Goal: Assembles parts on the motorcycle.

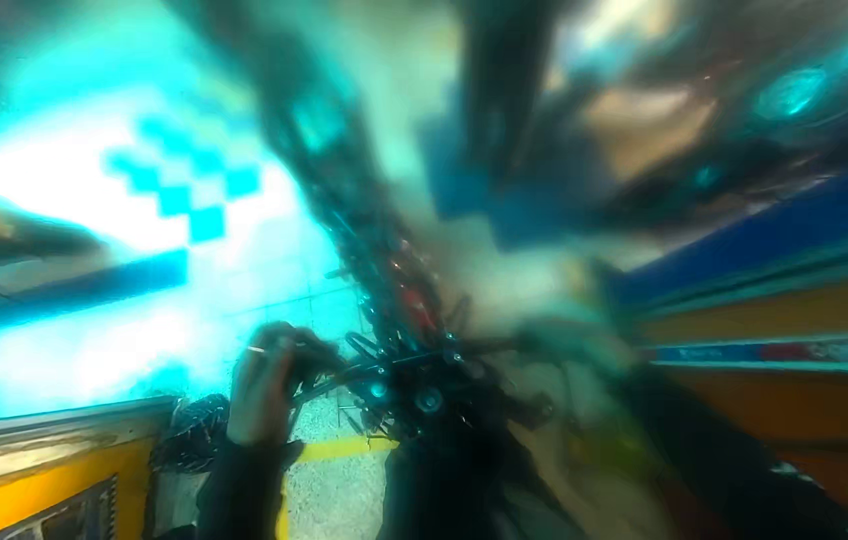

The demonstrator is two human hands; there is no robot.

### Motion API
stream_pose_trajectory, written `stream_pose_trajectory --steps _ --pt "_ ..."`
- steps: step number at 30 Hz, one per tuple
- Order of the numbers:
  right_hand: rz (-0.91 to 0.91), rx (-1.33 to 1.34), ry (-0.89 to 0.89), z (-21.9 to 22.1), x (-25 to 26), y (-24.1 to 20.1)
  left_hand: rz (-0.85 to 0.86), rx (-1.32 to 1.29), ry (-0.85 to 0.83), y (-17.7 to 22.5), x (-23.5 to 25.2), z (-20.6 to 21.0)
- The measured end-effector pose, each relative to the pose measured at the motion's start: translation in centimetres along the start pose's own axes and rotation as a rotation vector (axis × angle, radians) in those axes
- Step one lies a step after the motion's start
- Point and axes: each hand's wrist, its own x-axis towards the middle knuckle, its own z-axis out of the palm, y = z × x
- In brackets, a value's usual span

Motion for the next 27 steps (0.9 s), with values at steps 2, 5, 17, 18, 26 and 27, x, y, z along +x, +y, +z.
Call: stream_pose_trajectory --steps 2,5,17,18,26,27 --pt "-0.012 0.053 0.051 7.2 7.1 8.2 -0.300 0.498 -0.079 -5.2 -0.7 -5.1" --pt "0.266 -0.072 0.091 10.6 8.9 8.2 -0.531 1.130 -0.091 -10.9 -3.5 -7.9" --pt "0.427 -0.140 -0.124 10.8 7.6 6.0 -0.702 1.315 -0.374 -15.5 -5.7 -10.0" --pt "0.420 -0.119 -0.186 10.0 7.5 5.6 -0.707 1.325 -0.385 -14.5 -6.1 -10.2" --pt "0.348 -0.020 -0.216 9.7 8.0 6.3 -0.640 1.389 -0.336 -13.4 -7.0 -10.1" --pt "0.345 -0.030 -0.194 10.1 8.1 6.8 -0.612 1.387 -0.317 -13.5 -7.2 -10.1"
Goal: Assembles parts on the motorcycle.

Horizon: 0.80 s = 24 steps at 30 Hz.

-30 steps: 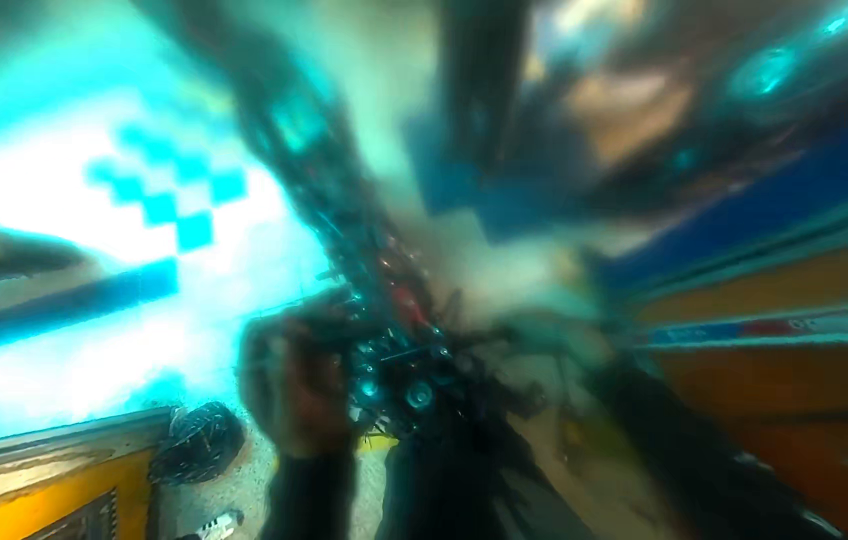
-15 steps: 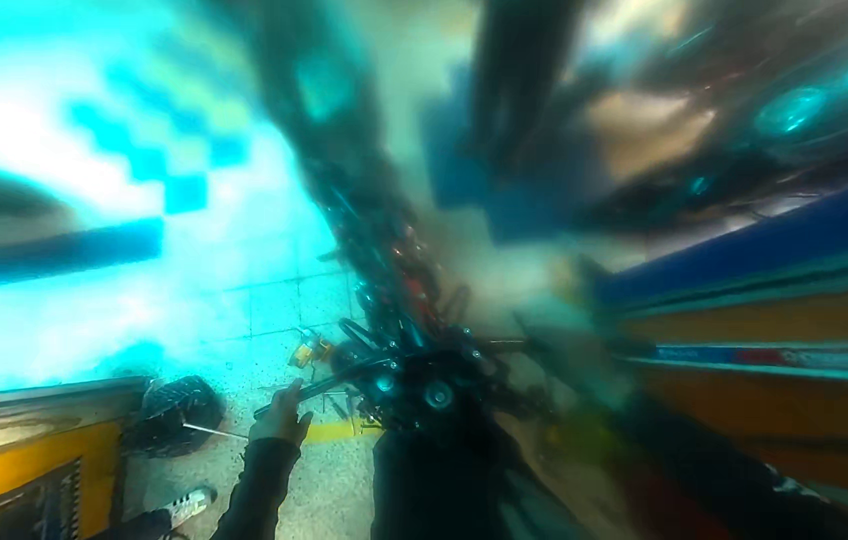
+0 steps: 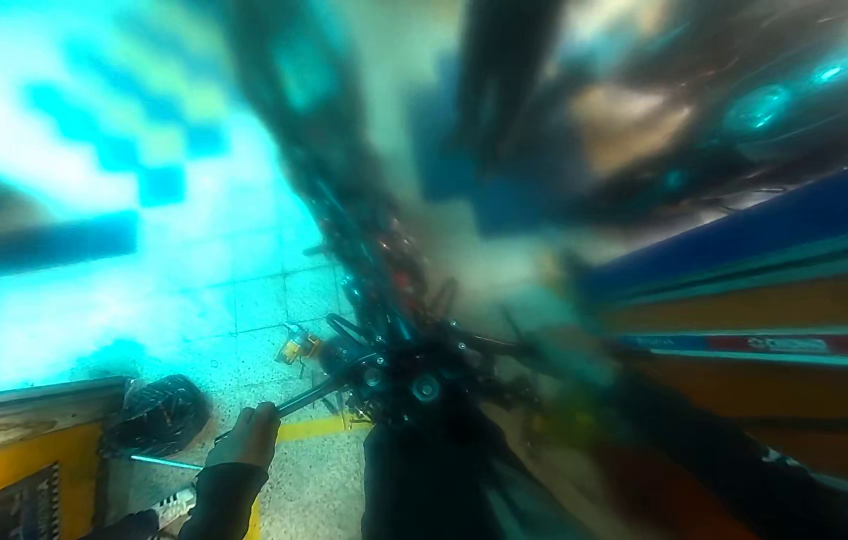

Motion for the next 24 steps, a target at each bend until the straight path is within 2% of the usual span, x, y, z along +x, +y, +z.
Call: stream_pose_trajectory --steps 5,8,14,20,22,24 --pt "0.005 -0.056 0.027 0.6 0.0 0.2 0.041 -0.041 0.079 -0.6 0.2 1.1" --pt "-0.008 -0.064 0.076 1.4 0.2 0.7 0.026 -0.044 0.017 -0.7 0.4 0.6" --pt "-0.014 -0.043 0.000 0.6 0.6 0.5 0.020 -0.009 -0.178 -0.4 0.8 -1.8" --pt "-0.038 -0.089 0.182 2.9 1.0 2.0 -0.011 -0.055 -0.144 -0.6 -0.1 -2.6" --pt "-0.062 -0.076 0.217 2.8 0.8 1.8 0.075 -0.120 -0.041 -0.2 -2.5 -5.3" --pt "-0.146 -0.037 0.286 3.2 0.8 1.3 0.279 -0.279 0.056 0.9 -5.7 -9.6"
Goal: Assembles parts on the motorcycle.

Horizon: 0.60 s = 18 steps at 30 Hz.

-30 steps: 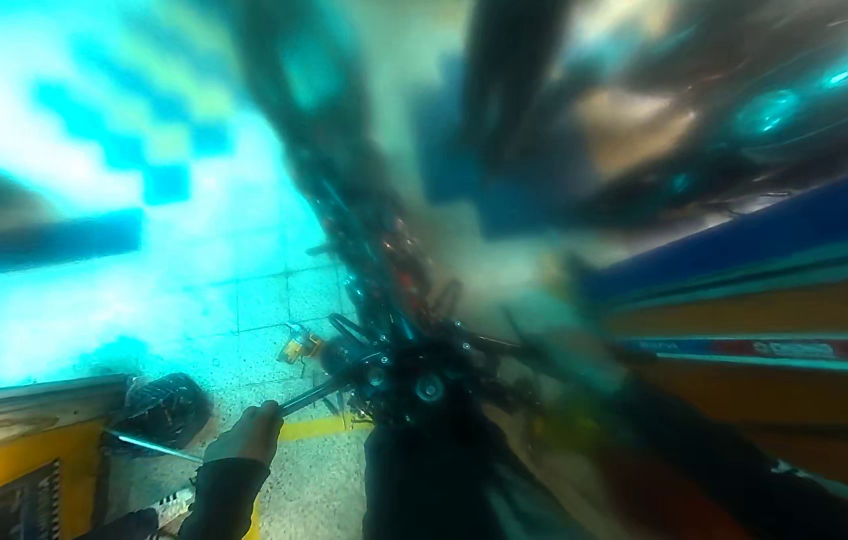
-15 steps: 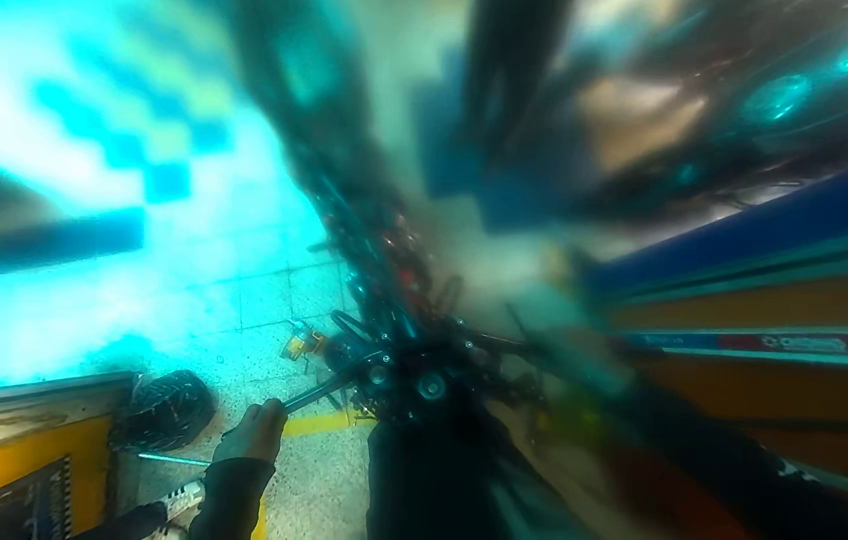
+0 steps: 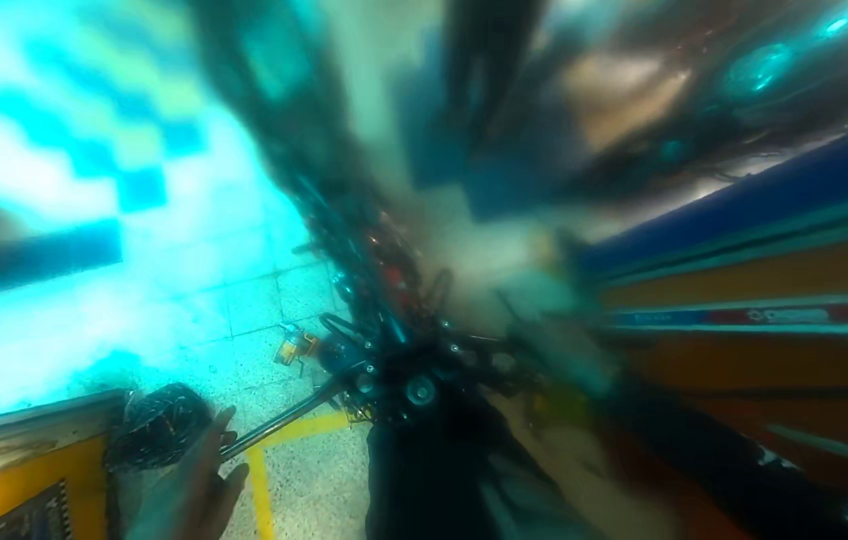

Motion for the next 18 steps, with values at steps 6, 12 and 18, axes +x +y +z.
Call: stream_pose_trajectory --steps 6,12,18 --pt "-0.105 0.058 0.124 0.2 1.2 -3.1 0.519 -0.702 0.027 12.6 0.3 -7.1" --pt "-0.183 0.028 0.320 1.3 1.6 -2.5 0.773 -0.652 0.064 21.7 6.9 -5.6" --pt "-0.112 0.117 0.181 -0.5 0.9 -2.8 0.633 -0.250 0.295 20.1 7.4 -5.2"
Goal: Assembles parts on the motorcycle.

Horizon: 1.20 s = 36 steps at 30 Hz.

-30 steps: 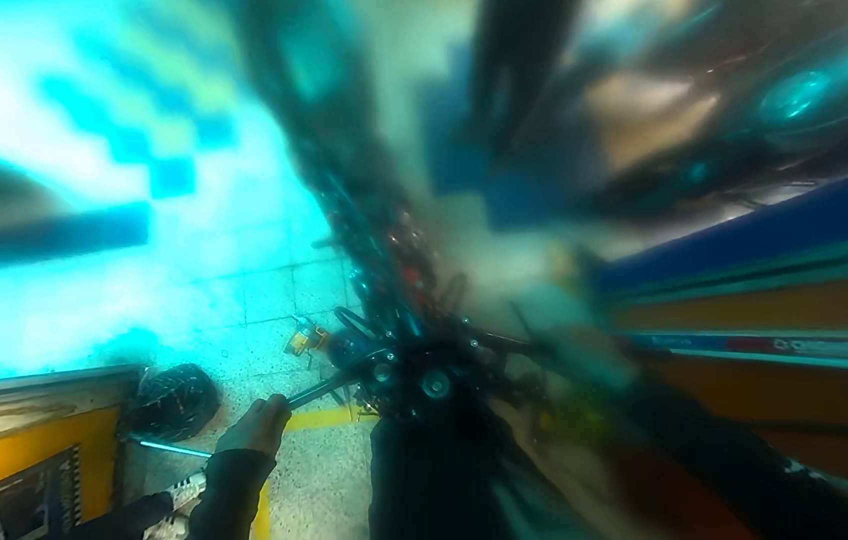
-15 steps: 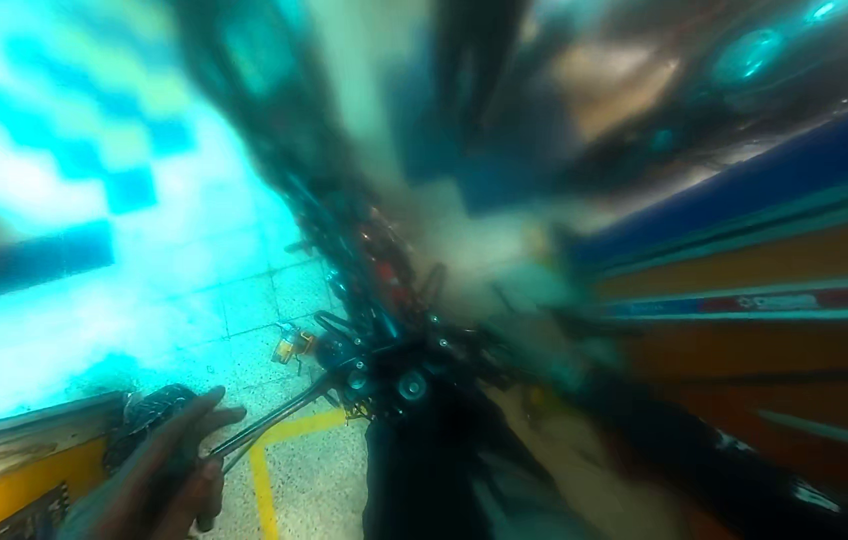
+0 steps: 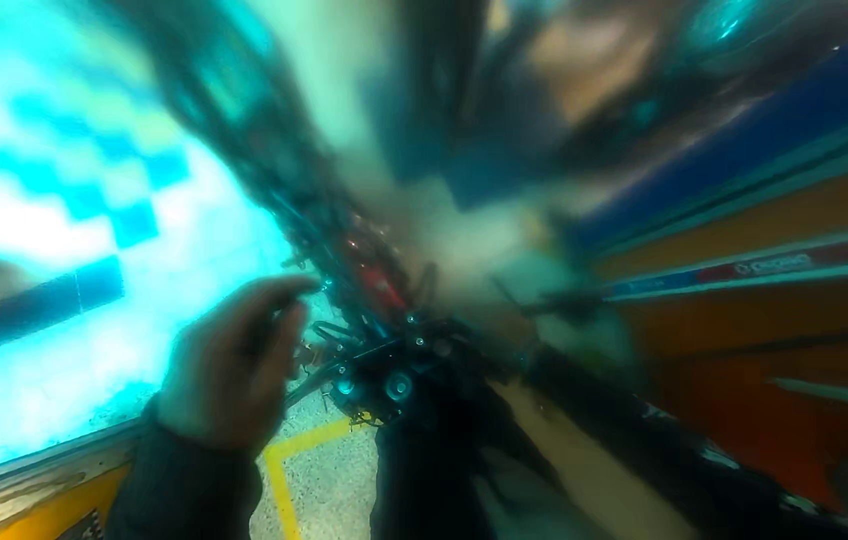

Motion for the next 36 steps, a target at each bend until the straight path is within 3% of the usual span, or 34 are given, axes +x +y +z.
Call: stream_pose_trajectory --steps 2,4,9,11,12,14,16,20,23,25,27,28,30,33,36 --pt "-0.024 -0.034 -0.004 -0.1 0.2 0.2 -0.103 0.290 -0.014 -4.2 -2.6 -0.6" --pt "-0.026 -0.054 0.007 0.1 0.4 0.3 -0.275 0.428 -0.151 -9.2 -5.3 -0.2" --pt "-0.013 -0.009 0.078 0.7 0.8 0.3 -0.919 0.577 -0.778 -18.8 -9.7 5.0" --pt "-0.029 0.003 0.007 0.6 1.5 1.3 -0.960 0.627 -0.798 -22.3 -12.1 6.4" --pt "0.014 0.041 -0.157 -0.7 2.0 1.5 -0.956 0.643 -0.784 -23.3 -12.8 6.8" --pt "0.067 0.052 -0.413 -2.8 3.5 1.9 -0.956 0.669 -0.795 -24.3 -13.1 7.1" --pt "0.054 0.005 -0.476 -3.5 4.1 1.8 -0.952 0.656 -0.761 -24.3 -13.2 7.2" --pt "0.075 -0.048 -0.353 -2.8 2.8 0.8 -0.931 0.554 -0.537 -22.9 -14.7 6.5" --pt "0.067 -0.043 -0.300 -2.3 2.7 1.0 -0.896 0.426 -0.337 -19.6 -14.1 4.0" --pt "0.076 -0.022 -0.317 -2.2 3.1 1.1 -0.699 0.160 -0.167 -15.4 -13.4 0.6" --pt "0.050 -0.007 -0.289 -1.9 3.1 1.2 -0.572 -0.396 -0.033 -10.1 -11.2 -2.3" --pt "0.013 0.019 -0.226 -1.8 2.9 1.1 -0.522 -0.674 -0.028 -7.5 -9.4 -3.2" --pt "-0.114 0.183 0.002 -1.9 1.9 0.1 -0.449 -0.924 -0.036 -2.6 -5.3 -3.0" --pt "-0.362 0.639 0.273 -3.6 0.6 -3.4 -0.359 -0.939 -0.037 1.6 0.7 0.7" --pt "-0.541 0.866 0.302 -4.6 0.6 -5.4 -0.318 -0.909 -0.156 2.8 5.0 4.0"
